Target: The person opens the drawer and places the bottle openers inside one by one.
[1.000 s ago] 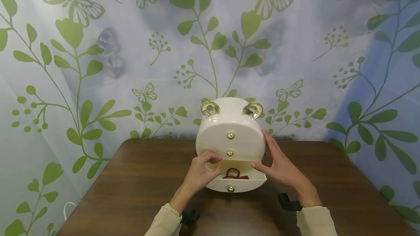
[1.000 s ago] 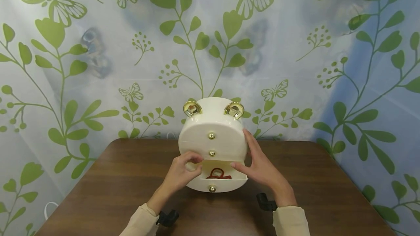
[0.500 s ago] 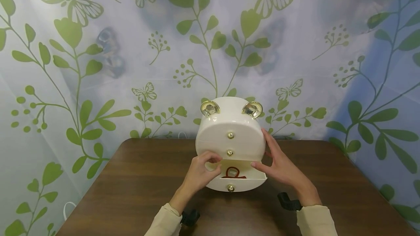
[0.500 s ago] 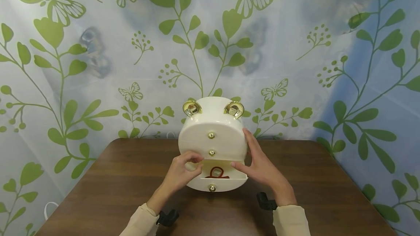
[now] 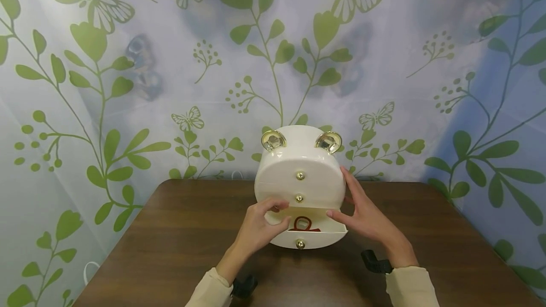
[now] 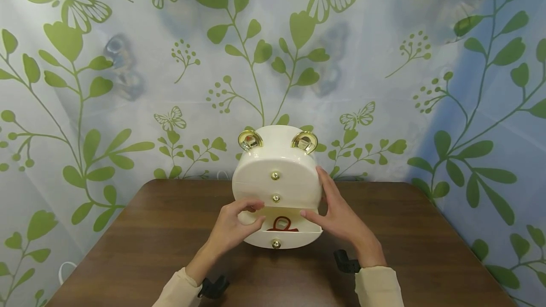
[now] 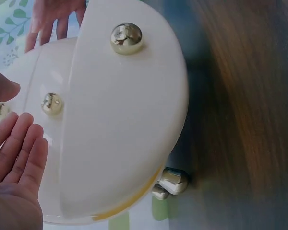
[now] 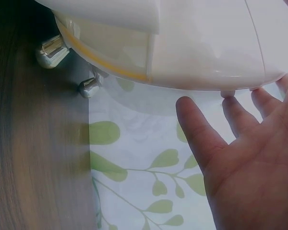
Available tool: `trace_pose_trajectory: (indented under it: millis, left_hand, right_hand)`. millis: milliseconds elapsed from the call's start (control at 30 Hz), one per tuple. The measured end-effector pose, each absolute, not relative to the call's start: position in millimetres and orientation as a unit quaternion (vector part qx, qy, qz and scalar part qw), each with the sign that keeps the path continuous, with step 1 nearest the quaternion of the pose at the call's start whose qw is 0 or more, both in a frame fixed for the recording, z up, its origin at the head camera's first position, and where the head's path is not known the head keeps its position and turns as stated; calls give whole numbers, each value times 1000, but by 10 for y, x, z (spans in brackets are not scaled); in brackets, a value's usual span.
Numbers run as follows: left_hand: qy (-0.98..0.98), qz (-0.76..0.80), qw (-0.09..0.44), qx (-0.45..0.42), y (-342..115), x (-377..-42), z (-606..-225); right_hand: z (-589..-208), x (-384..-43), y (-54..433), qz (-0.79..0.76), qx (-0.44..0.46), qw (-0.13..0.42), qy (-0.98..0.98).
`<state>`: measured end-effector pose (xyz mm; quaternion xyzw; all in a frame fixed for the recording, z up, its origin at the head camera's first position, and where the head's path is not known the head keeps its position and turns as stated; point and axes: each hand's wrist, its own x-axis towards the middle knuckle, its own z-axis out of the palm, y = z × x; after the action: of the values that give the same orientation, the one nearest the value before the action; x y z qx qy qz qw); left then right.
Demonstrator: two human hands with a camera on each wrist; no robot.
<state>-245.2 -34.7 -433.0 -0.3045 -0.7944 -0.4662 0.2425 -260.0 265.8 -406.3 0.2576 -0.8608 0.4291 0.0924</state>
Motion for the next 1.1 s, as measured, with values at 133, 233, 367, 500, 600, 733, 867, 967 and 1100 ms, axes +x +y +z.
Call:
trace_pose_trajectory:
  millis: [133, 233, 367, 500, 600, 733, 867, 967, 1100]
  left_hand:
    - [-788, -477, 251, -298, -355, -2382, -4308]
    - [-781, -480, 260, -303, -353, -2316, -4303]
    - [-775, -477, 264, -319, -332, -2238, -4316]
    - [-776, -468, 256, -337, -302, -2176, -4361]
    - [-782, -464, 238, -342, -284, -2123, -4399]
    - [-790, -485, 184, -327, -261, -2059, -4454]
    - [-795, -503, 147, -304, -238, -2023, -4531]
    - [-800, -495, 160, -300, -226, -2017, -4608]
    - [-802, -480, 198, -295, -215, -2024, -4703]
  right_hand:
    - [-4054, -2600, 2655, 430, 258, 92, -861]
    - [-4054, -2602, 2659, 430, 256, 91, -861]
    - [-4063, -2608, 2672, 429, 254, 91, -862]
    - [-4080, -2612, 2681, 429, 258, 94, -861]
    - [-4097, -2613, 2682, 429, 259, 93, -860]
    - [-4108, -2619, 2679, 427, 257, 92, -862]
    - [-4099, -2625, 2675, 423, 260, 97, -863]
    - [-4091, -2624, 2672, 423, 264, 99, -861]
    - [-4090, -2622, 2672, 424, 266, 101, -860]
